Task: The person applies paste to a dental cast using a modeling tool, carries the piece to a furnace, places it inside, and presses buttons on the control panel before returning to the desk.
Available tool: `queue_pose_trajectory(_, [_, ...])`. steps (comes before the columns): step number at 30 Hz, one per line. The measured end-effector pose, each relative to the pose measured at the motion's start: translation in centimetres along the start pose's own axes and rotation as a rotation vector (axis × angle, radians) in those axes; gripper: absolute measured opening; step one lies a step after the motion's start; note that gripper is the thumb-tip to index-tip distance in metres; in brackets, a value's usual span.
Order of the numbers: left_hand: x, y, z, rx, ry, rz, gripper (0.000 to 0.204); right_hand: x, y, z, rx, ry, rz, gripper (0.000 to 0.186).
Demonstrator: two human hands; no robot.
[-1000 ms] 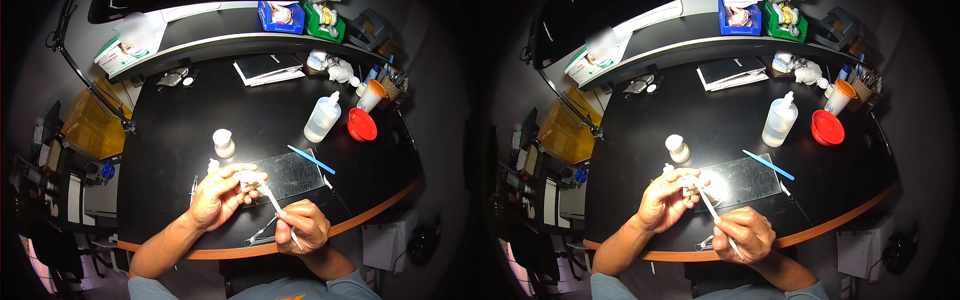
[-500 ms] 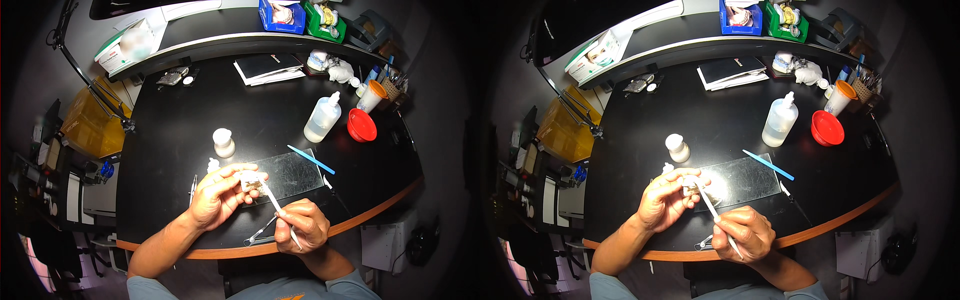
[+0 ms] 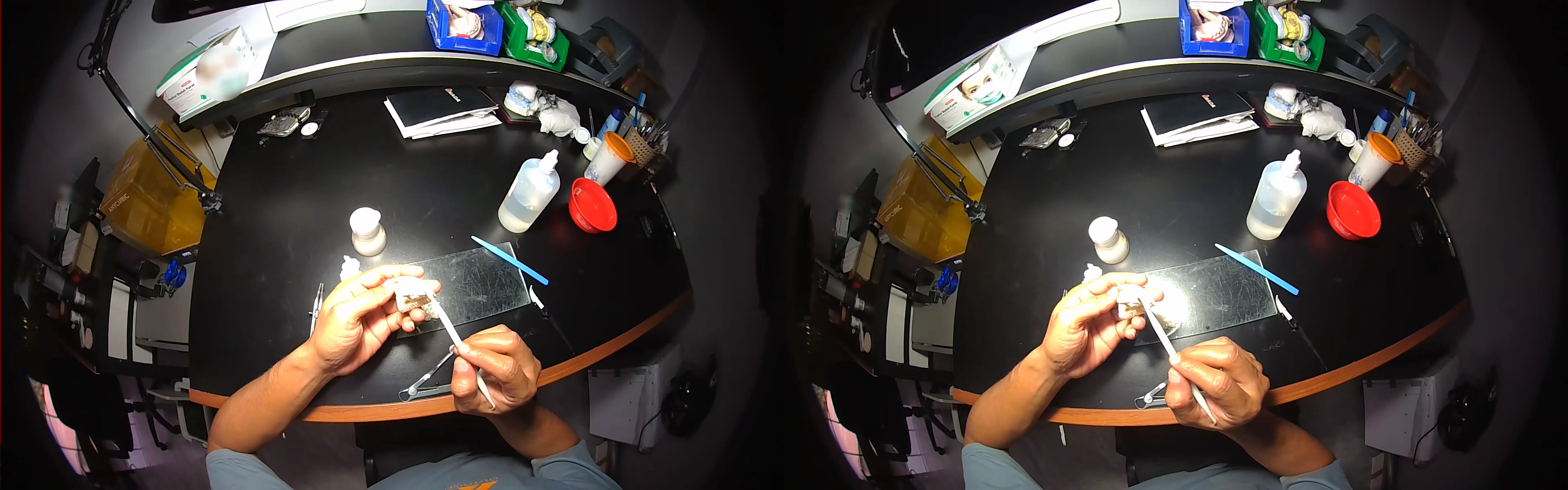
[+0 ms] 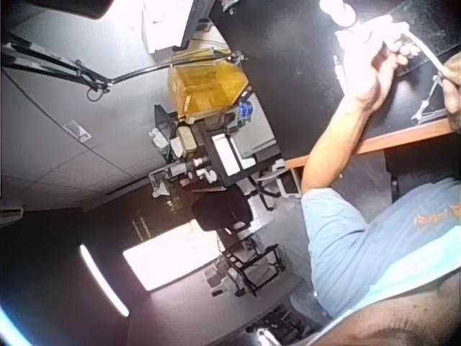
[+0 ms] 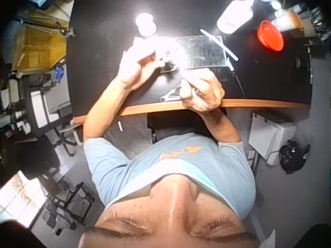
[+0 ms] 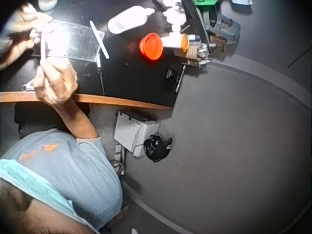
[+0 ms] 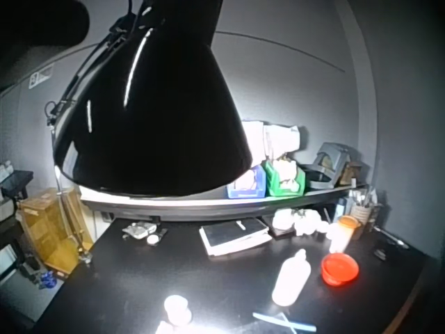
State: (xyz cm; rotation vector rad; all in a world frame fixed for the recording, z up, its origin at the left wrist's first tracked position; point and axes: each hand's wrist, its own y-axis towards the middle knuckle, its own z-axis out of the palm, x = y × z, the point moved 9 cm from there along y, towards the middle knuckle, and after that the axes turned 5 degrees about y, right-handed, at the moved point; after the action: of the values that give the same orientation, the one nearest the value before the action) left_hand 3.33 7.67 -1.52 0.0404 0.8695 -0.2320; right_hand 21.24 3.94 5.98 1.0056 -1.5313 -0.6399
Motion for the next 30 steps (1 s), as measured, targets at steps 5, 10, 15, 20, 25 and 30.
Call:
queue_pose_trajectory(5, [0.01,0.01,-0.15,0.033,-0.013,0.004,0.037,-0.05,-0.13,-0.22,-0.027,0.000,0.012,0.018])
queue_pose_trajectory(10, [-0.06,-0.11,0.07,0.058,-0.019,0.006,0.037,0.11,-0.09,-0.26,-0.028,-0.001,0.003,0.018])
queue_pose_trajectory(15, [-0.10,-0.02,0.18,-0.003,0.006,0.001,0.037,-0.05,-0.06,-0.33,-0.043,-0.003,0.000,0.018])
queue_pose_trajectory(20, [-0.18,-0.09,0.15,-0.003,0.019,0.007,0.037,-0.06,-0.06,-0.15,-0.026,-0.004,0.006,0.018])
queue_pose_trajectory(25, [-0.15,-0.10,0.05,-0.013,0.028,0.003,0.038,0.00,-0.03,-0.21,-0.027,-0.001,0.008,0.018])
queue_pose_trajectory(30, [-0.14,0.00,0.09,-0.005,0.012,0.009,0.037,0.06,-0.07,-0.26,-0.031,-0.002,0.001,0.019])
